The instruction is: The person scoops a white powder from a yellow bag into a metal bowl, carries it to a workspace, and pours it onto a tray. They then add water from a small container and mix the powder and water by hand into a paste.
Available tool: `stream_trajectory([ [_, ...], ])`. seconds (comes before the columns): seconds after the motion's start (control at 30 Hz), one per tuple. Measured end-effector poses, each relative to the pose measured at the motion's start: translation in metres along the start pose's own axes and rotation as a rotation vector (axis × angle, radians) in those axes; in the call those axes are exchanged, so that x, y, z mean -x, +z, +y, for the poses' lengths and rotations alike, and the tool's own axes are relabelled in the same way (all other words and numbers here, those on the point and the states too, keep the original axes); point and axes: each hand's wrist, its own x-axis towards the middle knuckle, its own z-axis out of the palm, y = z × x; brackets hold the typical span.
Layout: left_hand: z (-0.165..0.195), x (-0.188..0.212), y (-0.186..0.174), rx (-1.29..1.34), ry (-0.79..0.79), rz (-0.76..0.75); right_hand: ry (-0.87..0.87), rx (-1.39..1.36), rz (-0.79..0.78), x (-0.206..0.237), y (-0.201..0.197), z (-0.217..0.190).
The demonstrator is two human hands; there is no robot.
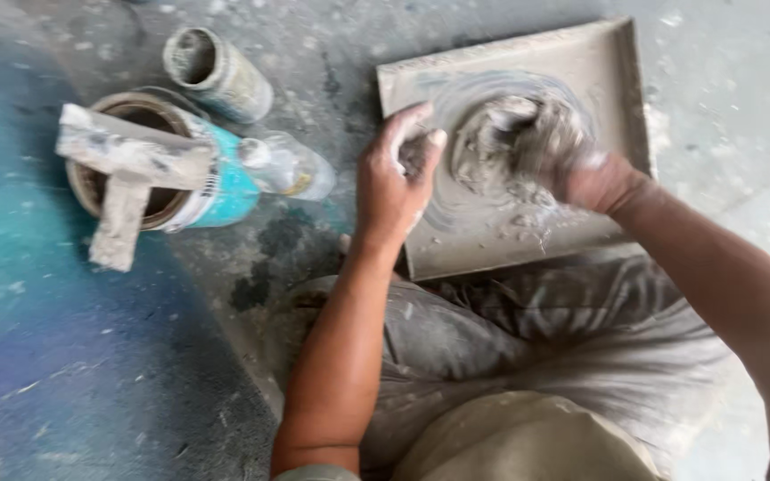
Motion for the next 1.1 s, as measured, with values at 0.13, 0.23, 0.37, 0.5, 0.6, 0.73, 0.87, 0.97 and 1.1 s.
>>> stream_trajectory([
  [0.13, 0.002, -0.002, 0.006, -0.084, 0.033, -0.054, 0.069, -0.152, 0.095, 0.018, 0.000, 0.022],
  [0.23, 0.007, -0.002, 0.006, -0.148, 0.131, -0.104, -0.008, -1.439, -0.222, 0.006, -0.020, 0.018],
  [0.37, 0.019, -0.001, 0.005, -0.093, -0.084, -0.198, -0.078, -1.210, 0.036, -0.025, -0.035, -0.020],
  [0.5, 0.028, -0.001, 0.008, -0.099, 0.222, -0.145, 0.103, -0.678, -0.116, -0.089, -0.007, -0.066],
  [0.6, 0.030, 0.000, 0.010, -0.169, 0.224, -0.165, 0.378, -1.198, -0.352, -0.154, 0.028, -0.070],
  [0.73, 0.026, -0.003, 0.008, -0.188, 0.059, -0.234, 0.165, -1.006, -1.150, -0.216, 0.060, -0.029],
  [0.87, 0.023, -0.010, 0.000, -0.151, 0.153, -0.151, 0.379, -1.202, -1.550, -0.173, 0.104, 0.052],
  [0.97, 0.025, -0.016, 0.000, -0.118, -0.002, -0.169, 0.543, -1.373, -1.735, -0.089, 0.113, 0.080],
  [1.1, 0.030, -0.017, 0.008, -0.058, 0.036, -0.201, 0.936, -1.743, -1.928, -0.025, 0.064, 0.036],
])
